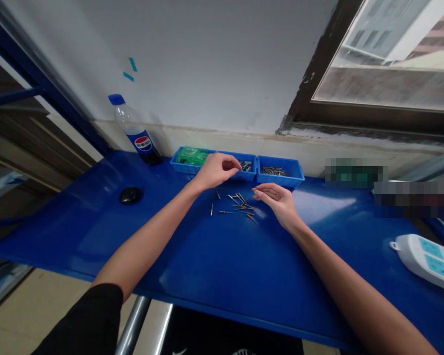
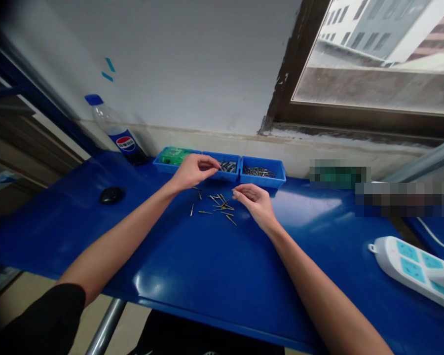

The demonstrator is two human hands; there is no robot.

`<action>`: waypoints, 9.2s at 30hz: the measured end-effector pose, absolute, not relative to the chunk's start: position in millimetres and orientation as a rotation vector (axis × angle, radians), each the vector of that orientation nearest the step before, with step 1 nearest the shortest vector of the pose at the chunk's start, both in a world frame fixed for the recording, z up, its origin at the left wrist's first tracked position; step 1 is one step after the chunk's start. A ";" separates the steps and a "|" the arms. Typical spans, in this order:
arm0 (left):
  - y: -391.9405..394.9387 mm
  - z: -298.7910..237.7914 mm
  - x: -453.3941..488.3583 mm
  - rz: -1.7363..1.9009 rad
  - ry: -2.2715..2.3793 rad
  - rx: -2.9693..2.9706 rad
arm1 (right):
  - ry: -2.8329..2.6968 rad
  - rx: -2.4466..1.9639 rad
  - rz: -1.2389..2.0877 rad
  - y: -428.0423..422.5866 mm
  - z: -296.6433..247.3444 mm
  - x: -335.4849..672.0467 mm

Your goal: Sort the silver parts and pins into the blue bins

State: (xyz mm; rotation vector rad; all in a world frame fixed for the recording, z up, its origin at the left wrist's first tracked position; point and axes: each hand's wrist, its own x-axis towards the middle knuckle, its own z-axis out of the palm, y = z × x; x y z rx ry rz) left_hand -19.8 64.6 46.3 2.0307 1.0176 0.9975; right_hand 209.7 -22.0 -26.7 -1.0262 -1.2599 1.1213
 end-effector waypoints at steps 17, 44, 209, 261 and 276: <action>43.5 69.3 -31.5 -0.491 1.334 2.512 | -1.289 -1.057 1.110 -19.9 -22.1 207.3; 46.7 58.4 -12.0 0.617 0.821 2.147 | -1.325 -1.000 1.161 -23.1 -19.9 208.0; 42.7 49.8 -2.6 0.585 0.778 2.176 | -1.308 -0.925 1.191 -22.2 -23.6 219.2; 30.1 41.4 8.9 0.268 0.428 2.552 | -0.974 -0.900 1.139 -19.6 -20.8 217.9; 39.7 42.0 5.7 0.761 0.671 2.275 | -1.239 -0.976 1.158 -21.4 -22.2 217.3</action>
